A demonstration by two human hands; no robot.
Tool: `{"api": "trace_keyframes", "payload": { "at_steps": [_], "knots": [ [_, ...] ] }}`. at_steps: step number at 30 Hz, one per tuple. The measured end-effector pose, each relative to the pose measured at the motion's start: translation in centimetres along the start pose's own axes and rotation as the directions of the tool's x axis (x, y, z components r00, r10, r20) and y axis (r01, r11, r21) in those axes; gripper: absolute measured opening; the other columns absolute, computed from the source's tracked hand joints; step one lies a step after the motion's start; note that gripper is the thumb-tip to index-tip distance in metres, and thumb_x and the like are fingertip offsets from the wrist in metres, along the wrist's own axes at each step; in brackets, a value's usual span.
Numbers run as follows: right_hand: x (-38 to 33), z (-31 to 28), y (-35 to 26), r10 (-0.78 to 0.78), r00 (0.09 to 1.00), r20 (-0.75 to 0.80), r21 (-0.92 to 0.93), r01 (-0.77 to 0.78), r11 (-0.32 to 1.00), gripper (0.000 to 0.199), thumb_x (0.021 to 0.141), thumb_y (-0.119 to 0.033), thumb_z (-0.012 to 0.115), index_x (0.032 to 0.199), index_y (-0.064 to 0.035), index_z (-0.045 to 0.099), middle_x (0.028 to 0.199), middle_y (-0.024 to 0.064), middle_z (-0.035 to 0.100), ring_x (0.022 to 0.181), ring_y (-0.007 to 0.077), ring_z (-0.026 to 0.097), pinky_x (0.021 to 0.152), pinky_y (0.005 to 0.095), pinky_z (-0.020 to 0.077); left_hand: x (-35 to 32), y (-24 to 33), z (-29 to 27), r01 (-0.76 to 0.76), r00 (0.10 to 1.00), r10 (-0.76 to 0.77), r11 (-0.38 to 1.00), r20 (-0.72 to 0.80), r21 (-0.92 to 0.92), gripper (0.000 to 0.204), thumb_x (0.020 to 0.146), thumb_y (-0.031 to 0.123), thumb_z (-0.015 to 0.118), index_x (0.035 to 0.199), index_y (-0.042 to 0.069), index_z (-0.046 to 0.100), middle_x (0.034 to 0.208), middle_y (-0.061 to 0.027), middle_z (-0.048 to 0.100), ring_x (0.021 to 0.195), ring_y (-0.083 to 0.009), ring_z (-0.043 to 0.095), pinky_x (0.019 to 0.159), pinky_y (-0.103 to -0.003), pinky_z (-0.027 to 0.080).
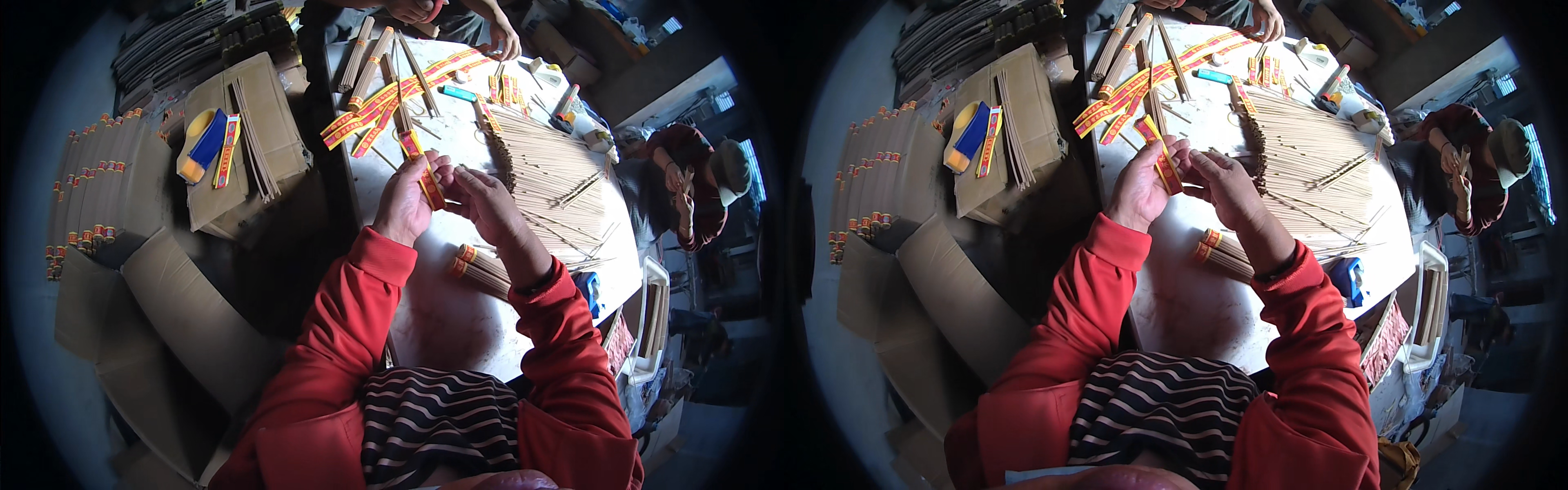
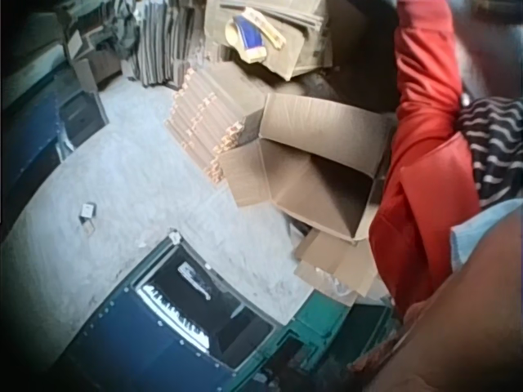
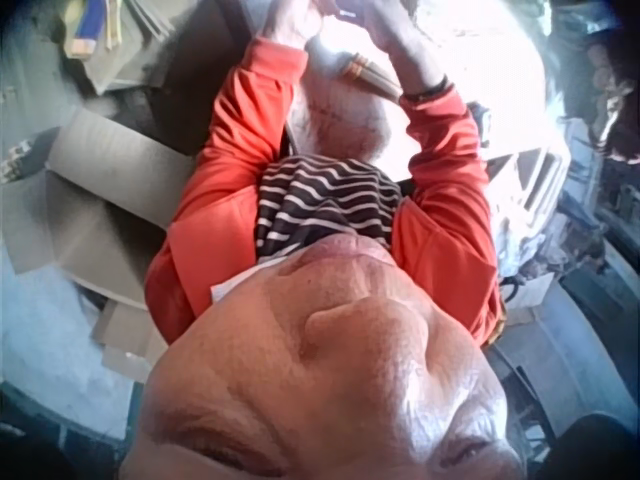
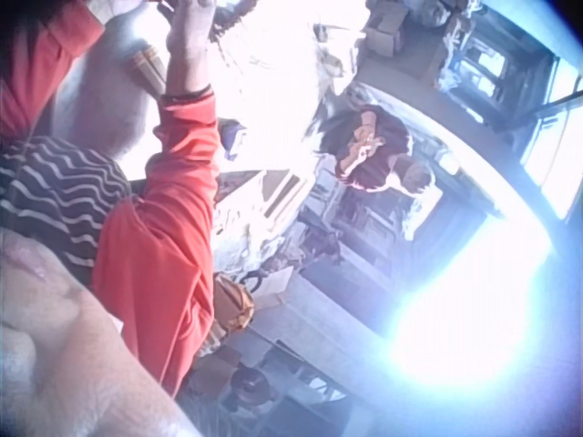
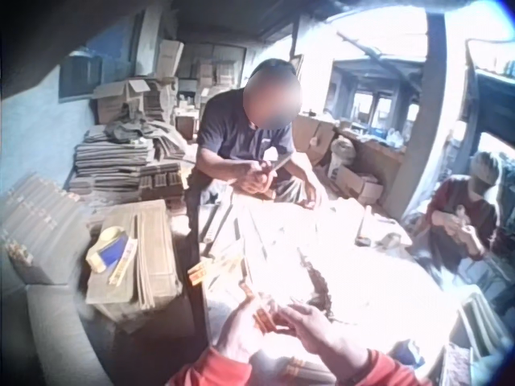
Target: The person gathers thin wooden sticks and wraps a red and yellow paper band around them to form bundles. They use scissors to cut the band and a stapler to secure it, repeating the process to create multiple finished bundles.
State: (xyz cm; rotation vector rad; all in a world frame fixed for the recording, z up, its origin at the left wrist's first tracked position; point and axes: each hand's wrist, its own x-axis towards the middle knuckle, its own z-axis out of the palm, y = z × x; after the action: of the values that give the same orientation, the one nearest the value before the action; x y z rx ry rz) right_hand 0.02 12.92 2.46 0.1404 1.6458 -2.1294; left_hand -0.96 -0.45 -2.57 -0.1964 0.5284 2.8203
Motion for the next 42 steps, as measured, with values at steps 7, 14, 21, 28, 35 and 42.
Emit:
{"api": "trace_keyframes", "payload": {
  "at_steps": [7,14,21,28,35,42],
  "knots": [
    [-0.6,1.0,0.7,-0.057,0.998,-0.016,-0.274,0.051,0.96,0.023,0.081,-0.024,0.058,0.084,-0.0011,0.056,0.076,0.0039,0.057,0.069,0.0102,0.053,0.063,0.0232,0.0418,-0.1,-0.3,0.7,-0.113,0.988,0.116,0.993,-0.104,0.034,0.027,0.086,0.019,0.048,0.103,-0.001,0.05,0.107,-0.0134,0.052,0.101,-0.0234,0.048,0.091,-0.036,0.037],
    [-2.2,0.6,-0.5,0.072,0.995,0.063,-0.198,-0.058,0.979,0.014,0.079,-0.016,0.059,0.076,-0.0024,0.056,0.067,0.004,0.056,0.059,0.0109,0.052,0.058,0.0233,0.0432,-1.0,0.8,0.6,-0.196,0.974,0.21,0.968,-0.082,0.155,0.016,0.084,0.016,0.051,0.087,0.0,0.055,0.084,-0.009,0.058,0.08,-0.0194,0.056,0.076,-0.031,0.045],
    [-5.9,-1.1,-2.0,0.1,0.995,0.014,-0.245,-0.094,0.965,0.017,0.08,-0.019,0.058,0.08,-0.0026,0.055,0.072,0.0058,0.058,0.065,0.0127,0.055,0.062,0.0242,0.0453,-3.3,0.5,2.1,-0.192,0.95,0.286,0.849,-0.122,0.492,0.016,0.077,0.018,0.062,0.084,0.004,0.057,0.069,-0.0023,0.056,0.056,-0.0089,0.051,0.053,-0.021,0.042],
    [-10.3,-3.2,-1.3,0.046,0.999,0.002,-0.247,-0.044,0.968,0.014,0.08,-0.015,0.058,0.081,-0.0003,0.057,0.071,0.0074,0.059,0.061,0.012,0.055,0.057,0.023,0.0456,-5.6,-1.2,2.7,0.063,0.997,-0.047,0.943,-0.058,0.328,0.016,0.077,0.02,0.061,0.08,0.005,0.057,0.065,-0.0035,0.055,0.051,-0.0125,0.049,0.048,-0.023,0.039],
    [-16.6,-5.9,-1.2,0.057,0.994,-0.096,-0.374,-0.089,0.923,0.016,0.08,-0.016,0.058,0.079,0.0005,0.057,0.068,0.006,0.058,0.058,0.0097,0.053,0.055,0.0208,0.0435,-9.4,-4.7,4.1,0.109,0.985,-0.164,0.817,0.047,0.566,0.022,0.08,0.023,0.058,0.083,0.001,0.055,0.067,-0.0043,0.057,0.051,-0.0068,0.05,0.048,-0.017,0.041],
    [-25.3,-10.3,3.7,0.08,0.984,-0.159,-0.28,-0.122,0.952,0.017,0.078,-0.019,0.061,0.079,-0.0022,0.057,0.066,0.0032,0.058,0.057,0.0086,0.053,0.055,0.0205,0.0428,-14.7,-11.3,4.3,0.222,0.93,-0.364,0.668,0.051,0.71,0.019,0.083,0.023,0.054,0.081,0.004,0.053,0.064,-0.0062,0.058,0.048,-0.0051,0.049,0.047,-0.016,0.04]
  ]
}}
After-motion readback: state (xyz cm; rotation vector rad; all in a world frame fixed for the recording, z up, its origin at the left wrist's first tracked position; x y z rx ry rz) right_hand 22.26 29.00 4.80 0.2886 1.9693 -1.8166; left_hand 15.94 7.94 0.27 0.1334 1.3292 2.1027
